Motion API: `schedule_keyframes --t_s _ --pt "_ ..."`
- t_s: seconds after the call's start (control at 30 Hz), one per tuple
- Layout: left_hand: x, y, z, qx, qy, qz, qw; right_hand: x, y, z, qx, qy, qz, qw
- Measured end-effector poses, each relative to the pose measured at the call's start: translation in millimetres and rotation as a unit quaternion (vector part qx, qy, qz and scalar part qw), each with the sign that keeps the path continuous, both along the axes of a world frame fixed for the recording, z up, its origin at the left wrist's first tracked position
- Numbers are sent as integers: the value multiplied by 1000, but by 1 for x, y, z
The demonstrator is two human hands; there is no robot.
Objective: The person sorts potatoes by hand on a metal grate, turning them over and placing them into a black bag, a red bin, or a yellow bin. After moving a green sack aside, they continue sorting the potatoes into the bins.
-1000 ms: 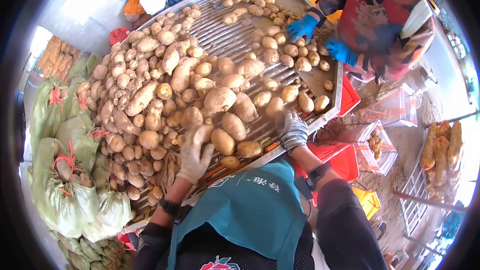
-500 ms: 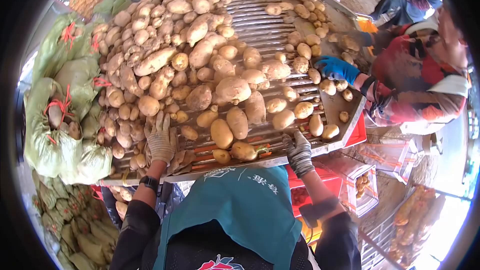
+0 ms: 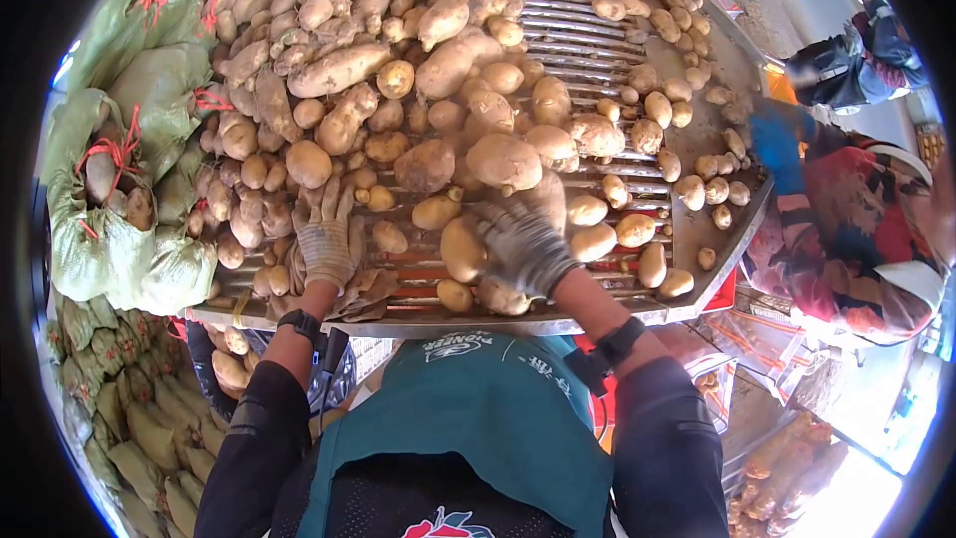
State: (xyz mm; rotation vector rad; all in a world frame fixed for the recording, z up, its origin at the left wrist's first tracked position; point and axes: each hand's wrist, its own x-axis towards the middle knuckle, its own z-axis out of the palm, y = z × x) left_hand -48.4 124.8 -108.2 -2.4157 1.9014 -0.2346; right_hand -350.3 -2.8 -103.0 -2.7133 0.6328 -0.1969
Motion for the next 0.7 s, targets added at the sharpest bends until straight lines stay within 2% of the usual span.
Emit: schedule_keyframes --t_s 0.03,0.13,0.2,0.27,0.33,0.4,0.43,0.47,0.53,0.63,0.67,0.7 --pt "1 1 -1 6 8 2 1000 -10 -9 -8 -25 8 5 1000" --pt "1 0 1 5 7 -3 1000 -16 -23 29 -8 228 -104 968" --pt "3 0 -3 -1 1 -3 1000 -30 -36 15 -31 185 -177 966" --pt "2 2 -2 1 3 -4 1000 -43 -35 25 -84 129 -192 969" --pt "3 1 -3 -1 2 -2 1000 -37 -22 31 -23 55 -170 984" --pt "1 1 -5 -5 3 -4 1000 -15 6 36 101 59 -124 985" --pt "2 1 -6 -6 3 -4 1000 -5 16 30 121 8 -102 987" --pt "3 2 -6 -6 2 -3 1000 10 20 28 120 6 -101 988" --pt "1 1 1 -4 6 0 1000 36 27 24 229 72 -205 949" --pt "-2 0 1 -6 2 -6 1000 60 24 -8 234 81 -257 934" --pt "-2 0 1 -8 -7 -3 1000 58 16 -25 232 75 -263 934" --pt "-3 0 2 -14 -10 -6 1000 50 8 -43 315 -18 -254 914"
